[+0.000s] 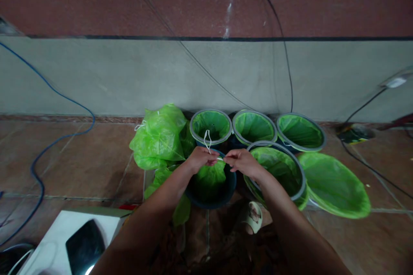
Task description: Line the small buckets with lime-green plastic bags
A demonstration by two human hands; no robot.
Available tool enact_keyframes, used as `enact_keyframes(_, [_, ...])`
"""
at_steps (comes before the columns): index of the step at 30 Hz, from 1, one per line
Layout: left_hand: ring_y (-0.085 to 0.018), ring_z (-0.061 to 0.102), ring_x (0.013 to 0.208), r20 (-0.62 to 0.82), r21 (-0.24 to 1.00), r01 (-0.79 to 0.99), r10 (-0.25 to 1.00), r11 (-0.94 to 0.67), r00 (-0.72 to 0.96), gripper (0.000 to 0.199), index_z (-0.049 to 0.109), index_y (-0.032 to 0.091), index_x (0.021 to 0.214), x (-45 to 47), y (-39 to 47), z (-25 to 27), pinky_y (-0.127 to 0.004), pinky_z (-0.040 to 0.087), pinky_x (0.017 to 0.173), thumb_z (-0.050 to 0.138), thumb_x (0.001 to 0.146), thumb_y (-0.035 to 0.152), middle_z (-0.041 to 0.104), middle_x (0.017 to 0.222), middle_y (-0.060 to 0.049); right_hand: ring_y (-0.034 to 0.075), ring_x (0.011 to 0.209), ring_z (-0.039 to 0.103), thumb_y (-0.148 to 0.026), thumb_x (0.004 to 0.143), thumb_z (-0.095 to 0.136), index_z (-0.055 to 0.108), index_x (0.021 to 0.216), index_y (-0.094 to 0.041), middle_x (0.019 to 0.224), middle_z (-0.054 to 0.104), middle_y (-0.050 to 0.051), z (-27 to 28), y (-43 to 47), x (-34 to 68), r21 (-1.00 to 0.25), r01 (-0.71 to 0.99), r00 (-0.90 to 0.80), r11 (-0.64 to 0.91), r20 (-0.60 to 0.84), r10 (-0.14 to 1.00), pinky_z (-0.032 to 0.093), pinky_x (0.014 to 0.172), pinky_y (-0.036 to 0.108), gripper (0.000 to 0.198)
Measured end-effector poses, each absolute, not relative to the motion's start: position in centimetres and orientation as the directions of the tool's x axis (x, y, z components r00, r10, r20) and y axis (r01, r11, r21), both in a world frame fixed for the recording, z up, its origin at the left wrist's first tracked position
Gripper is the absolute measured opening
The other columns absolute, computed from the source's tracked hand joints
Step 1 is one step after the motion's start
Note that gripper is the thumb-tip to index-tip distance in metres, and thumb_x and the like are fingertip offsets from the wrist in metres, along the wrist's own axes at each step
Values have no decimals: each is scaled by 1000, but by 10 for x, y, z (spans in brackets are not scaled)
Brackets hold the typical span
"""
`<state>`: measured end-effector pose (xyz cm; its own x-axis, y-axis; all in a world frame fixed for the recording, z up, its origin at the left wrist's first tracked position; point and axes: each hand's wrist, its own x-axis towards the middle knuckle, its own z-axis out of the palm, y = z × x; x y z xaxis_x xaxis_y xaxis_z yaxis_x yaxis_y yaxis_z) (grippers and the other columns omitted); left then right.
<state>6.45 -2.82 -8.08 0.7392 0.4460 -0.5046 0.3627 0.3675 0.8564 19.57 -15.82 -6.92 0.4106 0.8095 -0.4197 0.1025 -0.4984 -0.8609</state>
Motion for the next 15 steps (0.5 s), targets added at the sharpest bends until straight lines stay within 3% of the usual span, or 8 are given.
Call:
enact_keyframes(2, [-10,56,55,-442,897,371,495,240,748,12,72,11,76,65,-27,-84,-24,47,62,70,64,11,64,59,0,9,51,51,-33,74,66,66,75,-15,57,52,-3,-72,-158,196,-821,164,415,-547,-445,793,48,49,20,18])
enact_keyframes(5, [-12,60,60,-290,904,410,530,-123,797,13,73,13,79,65,-26,-88,-24,48,64,66,68,11,68,66,-1,11,51,53,-28,80,59,67,77,-15,59,57,-1,-76,-156,195,-729,315,434,-608,-460,775,46,50,22,15])
enact_keyframes(9, [-18,66,84,-83,690,418,510,-591,856,19,75,21,90,63,-28,-87,-30,49,83,61,78,18,74,87,-3,17,77,64,-19,82,56,70,84,-17,82,70,6,-81,-149,188,-598,580,507,-553,-266,820,48,73,26,15])
enact_keyframes(12, [-20,66,97,25,650,338,464,-681,886,24,74,24,95,63,-31,-87,-32,45,95,58,80,15,74,99,-3,16,81,65,-15,82,51,68,95,-19,95,70,5,-86,-143,181,-696,557,500,-454,-155,852,49,75,25,22])
enact_keyframes(15, [-18,66,97,71,752,254,458,-608,886,28,73,22,97,63,-33,-91,-30,46,93,54,81,10,73,102,-3,10,57,59,-14,82,46,65,98,-19,81,67,1,-93,-138,175,-869,307,440,-388,-232,867,46,53,20,25])
